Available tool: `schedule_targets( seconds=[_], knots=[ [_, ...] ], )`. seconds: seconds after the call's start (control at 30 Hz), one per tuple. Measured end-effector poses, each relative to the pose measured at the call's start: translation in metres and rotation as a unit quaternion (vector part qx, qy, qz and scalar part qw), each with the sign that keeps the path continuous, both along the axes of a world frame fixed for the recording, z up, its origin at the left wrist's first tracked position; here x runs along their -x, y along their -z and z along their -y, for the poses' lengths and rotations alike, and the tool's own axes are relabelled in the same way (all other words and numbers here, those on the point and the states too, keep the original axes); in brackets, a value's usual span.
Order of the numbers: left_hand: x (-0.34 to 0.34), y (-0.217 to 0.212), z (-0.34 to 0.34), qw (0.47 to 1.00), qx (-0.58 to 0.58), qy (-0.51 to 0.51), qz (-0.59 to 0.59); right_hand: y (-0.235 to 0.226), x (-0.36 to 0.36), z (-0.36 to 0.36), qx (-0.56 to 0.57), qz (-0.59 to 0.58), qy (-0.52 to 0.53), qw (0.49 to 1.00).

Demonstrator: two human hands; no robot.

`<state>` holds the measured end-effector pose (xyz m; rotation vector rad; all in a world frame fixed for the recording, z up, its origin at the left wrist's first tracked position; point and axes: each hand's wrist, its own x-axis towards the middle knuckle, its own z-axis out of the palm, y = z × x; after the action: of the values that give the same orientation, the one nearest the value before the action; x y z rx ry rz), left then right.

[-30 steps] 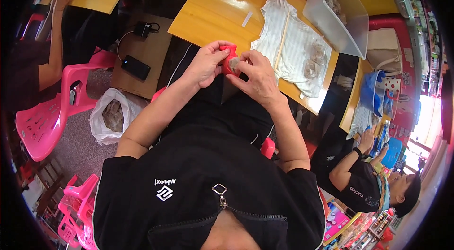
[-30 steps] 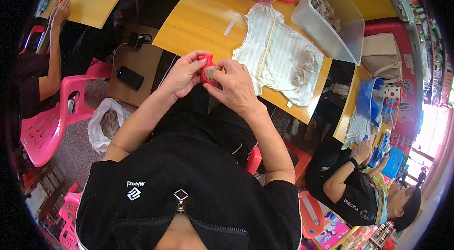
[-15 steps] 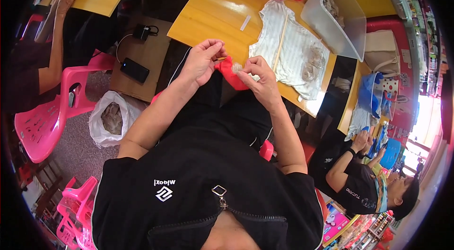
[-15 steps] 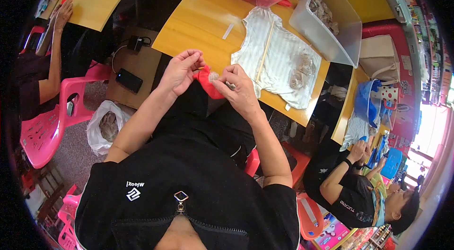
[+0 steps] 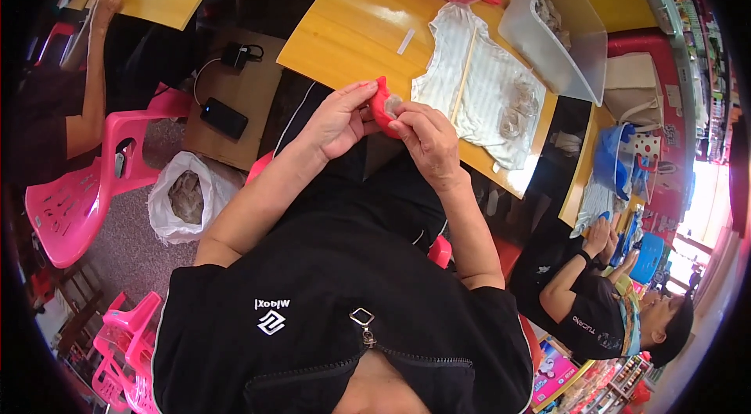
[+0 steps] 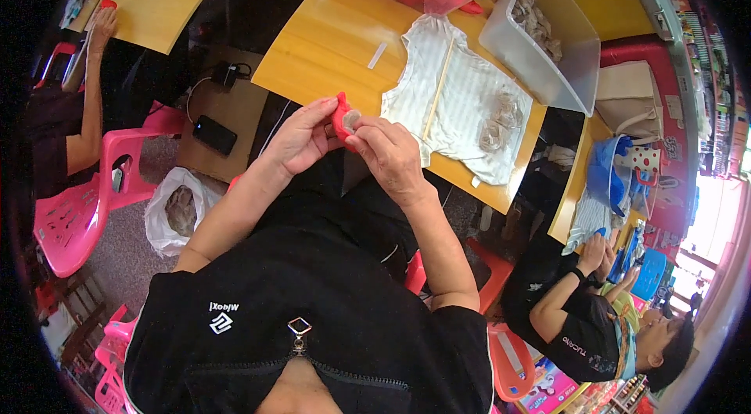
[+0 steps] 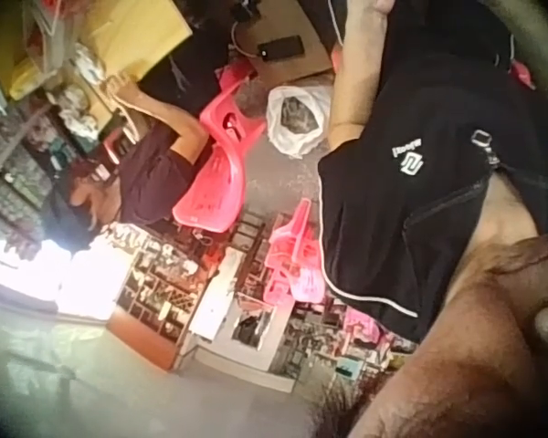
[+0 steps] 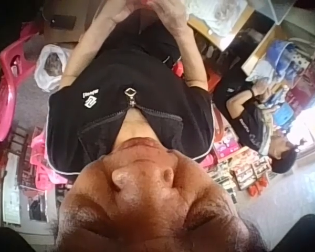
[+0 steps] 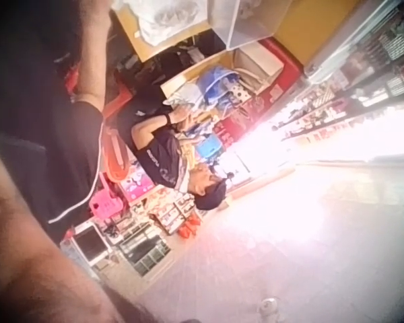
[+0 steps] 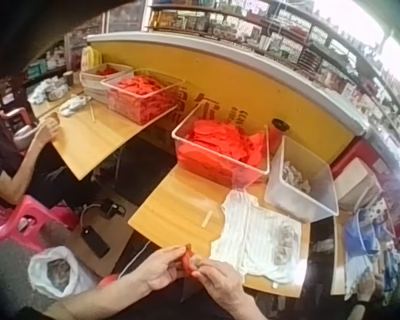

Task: Assemble small red fabric pouches by inserting a filler packet and using a wooden stick to tuck in the edges.

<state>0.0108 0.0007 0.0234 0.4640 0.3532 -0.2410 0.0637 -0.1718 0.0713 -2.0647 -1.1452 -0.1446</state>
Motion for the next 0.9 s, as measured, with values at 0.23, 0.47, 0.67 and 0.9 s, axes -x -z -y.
schedule_targets(
  seconds=[0.23,0.47,0.67,0.9],
  knots=[
    [-0.004,0.002,0.008,0.997,0.062,-0.047,-0.014,0.011,0.002,0.005,0.002,-0.088,0.02,0.996],
    [-0.011,0.003,0.012,0.99,0.068,-0.125,0.007,0.015,0.01,-0.012,-0.004,-0.049,0.093,0.995],
    [-0.007,0.011,0.015,0.986,0.001,-0.162,0.041,0.015,0.016,-0.021,0.032,-0.069,0.125,0.989],
    [-0.005,0.013,0.008,0.991,-0.01,-0.129,0.034,0.024,0.011,-0.022,-0.075,-0.191,0.123,0.971]
  ],
)
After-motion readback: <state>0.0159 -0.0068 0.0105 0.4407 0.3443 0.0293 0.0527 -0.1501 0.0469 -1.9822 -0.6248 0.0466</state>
